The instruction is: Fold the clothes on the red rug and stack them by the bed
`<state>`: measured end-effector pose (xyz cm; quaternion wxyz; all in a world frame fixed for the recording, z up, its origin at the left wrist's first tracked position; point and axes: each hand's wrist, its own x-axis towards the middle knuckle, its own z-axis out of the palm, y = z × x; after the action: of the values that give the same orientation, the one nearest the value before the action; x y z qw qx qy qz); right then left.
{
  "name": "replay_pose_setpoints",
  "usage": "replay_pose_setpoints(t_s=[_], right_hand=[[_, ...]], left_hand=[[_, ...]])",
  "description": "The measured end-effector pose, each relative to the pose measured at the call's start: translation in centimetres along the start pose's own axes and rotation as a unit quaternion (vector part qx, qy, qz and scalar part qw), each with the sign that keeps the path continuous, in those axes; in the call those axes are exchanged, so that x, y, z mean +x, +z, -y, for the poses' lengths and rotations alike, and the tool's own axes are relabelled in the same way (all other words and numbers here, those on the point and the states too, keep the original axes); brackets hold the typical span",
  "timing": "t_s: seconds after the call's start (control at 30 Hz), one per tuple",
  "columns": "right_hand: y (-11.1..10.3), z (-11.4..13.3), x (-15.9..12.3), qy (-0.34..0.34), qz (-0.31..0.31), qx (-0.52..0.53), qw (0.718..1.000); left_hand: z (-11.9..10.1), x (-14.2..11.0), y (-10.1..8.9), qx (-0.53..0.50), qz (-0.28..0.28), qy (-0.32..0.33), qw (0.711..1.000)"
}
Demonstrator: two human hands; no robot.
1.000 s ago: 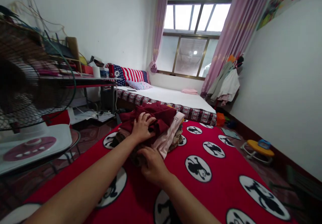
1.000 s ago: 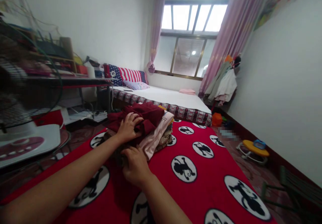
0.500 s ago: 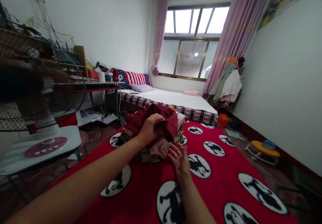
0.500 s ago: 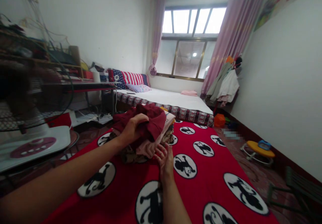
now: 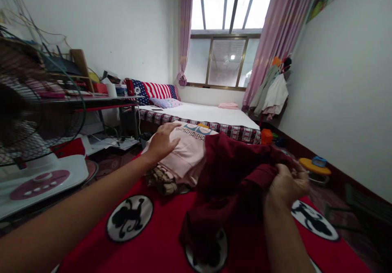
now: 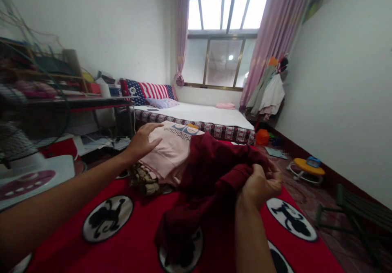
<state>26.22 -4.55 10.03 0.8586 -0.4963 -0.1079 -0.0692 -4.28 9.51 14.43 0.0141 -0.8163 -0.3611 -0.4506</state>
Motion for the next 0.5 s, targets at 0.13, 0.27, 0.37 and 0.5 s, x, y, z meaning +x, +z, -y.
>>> replay_pose_setpoints(t_s=[0.13, 0.27, 0.37, 0.5], right_hand=[[0.8, -1.2, -1.3, -0.097, 0.144, -0.099, 0.98], [1.0, -5.4, -4.7, -0.202, 0.312, -0.239, 0.897], [-0.1, -8.5, -6.6, -0.204, 0.399, -0.327, 0.832], [-1.4, -10.3, -7.2, -0.191, 0.454, -0.383, 0.782]], left_hand=[[4.3, 1.3, 2.7, 0.152, 0.164, -0.061, 0.973], [3.5, 0.9, 5.3, 0.225, 0.222, -0.043, 0.948], [2.6, 1.4, 5.6, 0.226, 0.211, -0.024, 0.951], [3.4, 5.4, 2.3, 0.21, 0.139, -0.057, 0.966]])
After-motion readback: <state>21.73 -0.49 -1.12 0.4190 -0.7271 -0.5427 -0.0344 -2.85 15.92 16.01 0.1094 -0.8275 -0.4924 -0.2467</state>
